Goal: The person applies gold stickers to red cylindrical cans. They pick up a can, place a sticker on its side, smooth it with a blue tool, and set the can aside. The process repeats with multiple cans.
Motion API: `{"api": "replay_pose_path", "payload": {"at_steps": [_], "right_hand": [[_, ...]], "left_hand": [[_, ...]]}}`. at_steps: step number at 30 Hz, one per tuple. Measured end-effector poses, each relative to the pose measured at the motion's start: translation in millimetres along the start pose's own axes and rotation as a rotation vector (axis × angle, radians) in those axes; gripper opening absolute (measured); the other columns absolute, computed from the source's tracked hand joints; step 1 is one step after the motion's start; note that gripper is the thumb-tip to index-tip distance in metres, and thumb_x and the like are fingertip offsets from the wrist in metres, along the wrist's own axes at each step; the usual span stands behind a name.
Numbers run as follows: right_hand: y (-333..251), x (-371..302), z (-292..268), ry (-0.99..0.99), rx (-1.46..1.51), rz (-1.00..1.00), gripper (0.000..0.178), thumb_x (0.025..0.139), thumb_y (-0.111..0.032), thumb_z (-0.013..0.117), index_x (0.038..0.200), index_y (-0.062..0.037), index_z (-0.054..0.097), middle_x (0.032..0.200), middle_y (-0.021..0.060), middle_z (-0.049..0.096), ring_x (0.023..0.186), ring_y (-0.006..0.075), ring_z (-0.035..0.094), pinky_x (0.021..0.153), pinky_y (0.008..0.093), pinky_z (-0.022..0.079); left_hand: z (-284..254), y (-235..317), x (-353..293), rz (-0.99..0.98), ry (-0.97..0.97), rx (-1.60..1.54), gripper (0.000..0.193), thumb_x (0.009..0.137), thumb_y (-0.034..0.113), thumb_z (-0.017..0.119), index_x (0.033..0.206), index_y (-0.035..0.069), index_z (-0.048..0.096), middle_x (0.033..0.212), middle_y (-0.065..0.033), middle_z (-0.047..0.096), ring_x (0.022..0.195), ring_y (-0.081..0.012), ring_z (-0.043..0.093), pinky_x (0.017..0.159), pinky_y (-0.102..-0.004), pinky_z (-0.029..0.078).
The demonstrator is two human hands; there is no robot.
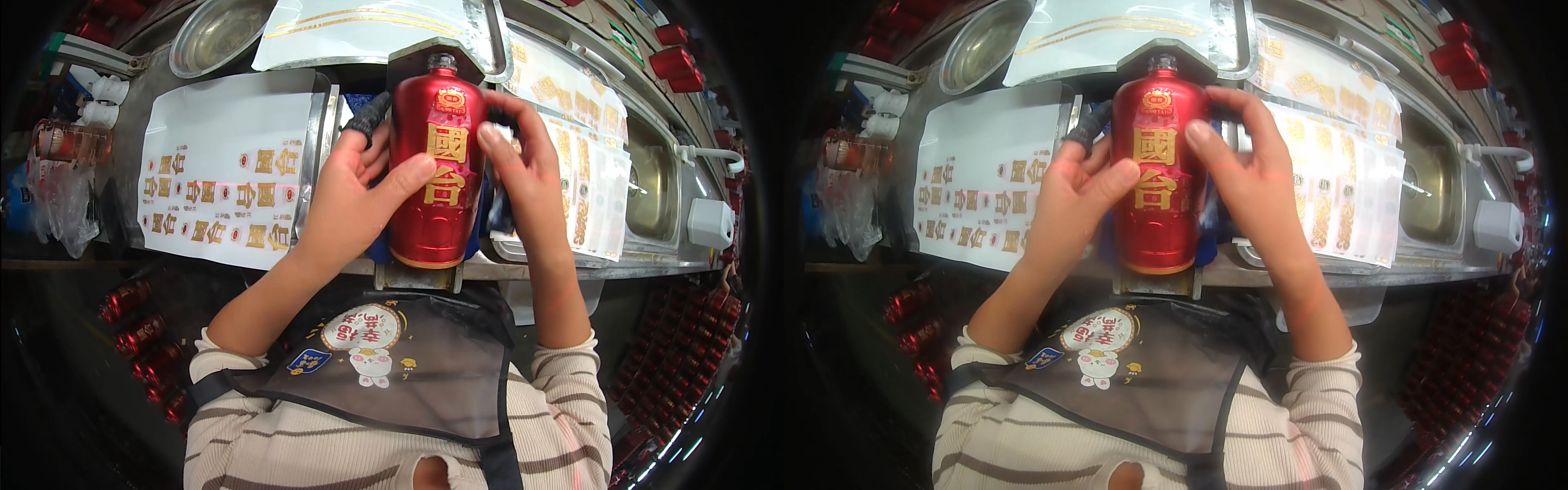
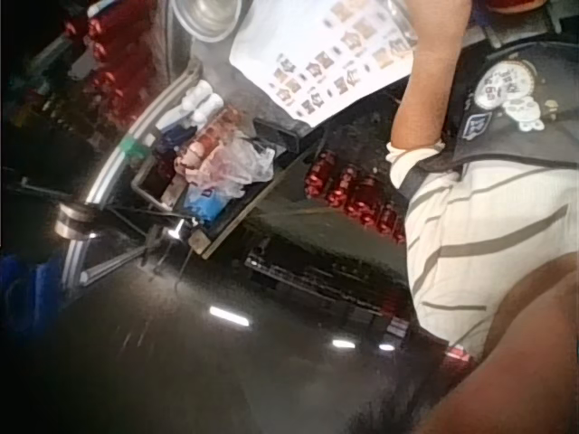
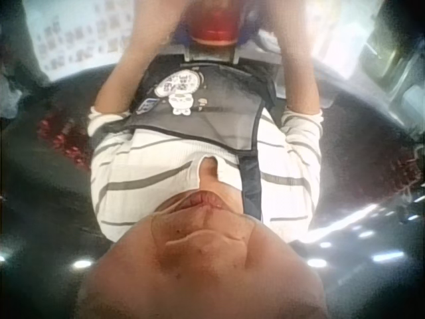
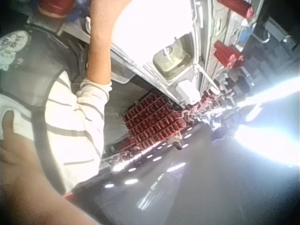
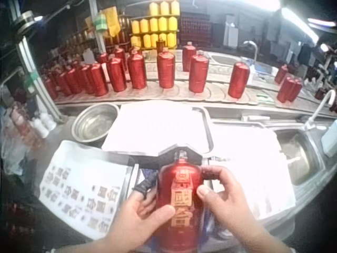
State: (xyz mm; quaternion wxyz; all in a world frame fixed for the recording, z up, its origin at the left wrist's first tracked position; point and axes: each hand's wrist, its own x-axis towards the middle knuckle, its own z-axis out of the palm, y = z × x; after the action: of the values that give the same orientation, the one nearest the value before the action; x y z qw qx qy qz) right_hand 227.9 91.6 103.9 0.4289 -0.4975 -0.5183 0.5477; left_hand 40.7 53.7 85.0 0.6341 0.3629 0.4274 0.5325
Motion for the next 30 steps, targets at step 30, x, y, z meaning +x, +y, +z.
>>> {"api": "replay_pose_path", "payload": {"at_steps": [30], "right_hand": [[2,-32,2,-0.011,-0.402,-0.307,0.057,0.089,-0.017,0.069,0.143,-0.0080,0.051,0.130,0.0188,0.057,0.105,0.0210,0.057,0.090,0.0297,0.048]], "left_hand": [[1,-6,-22,0.012,-0.003,0.112,0.062,0.088,0.020,0.077,0.132,-0.006,0.042,0.128,-0.0161,0.058,0.121,-0.0190,0.055,0.105,-0.0352,0.043]]}}
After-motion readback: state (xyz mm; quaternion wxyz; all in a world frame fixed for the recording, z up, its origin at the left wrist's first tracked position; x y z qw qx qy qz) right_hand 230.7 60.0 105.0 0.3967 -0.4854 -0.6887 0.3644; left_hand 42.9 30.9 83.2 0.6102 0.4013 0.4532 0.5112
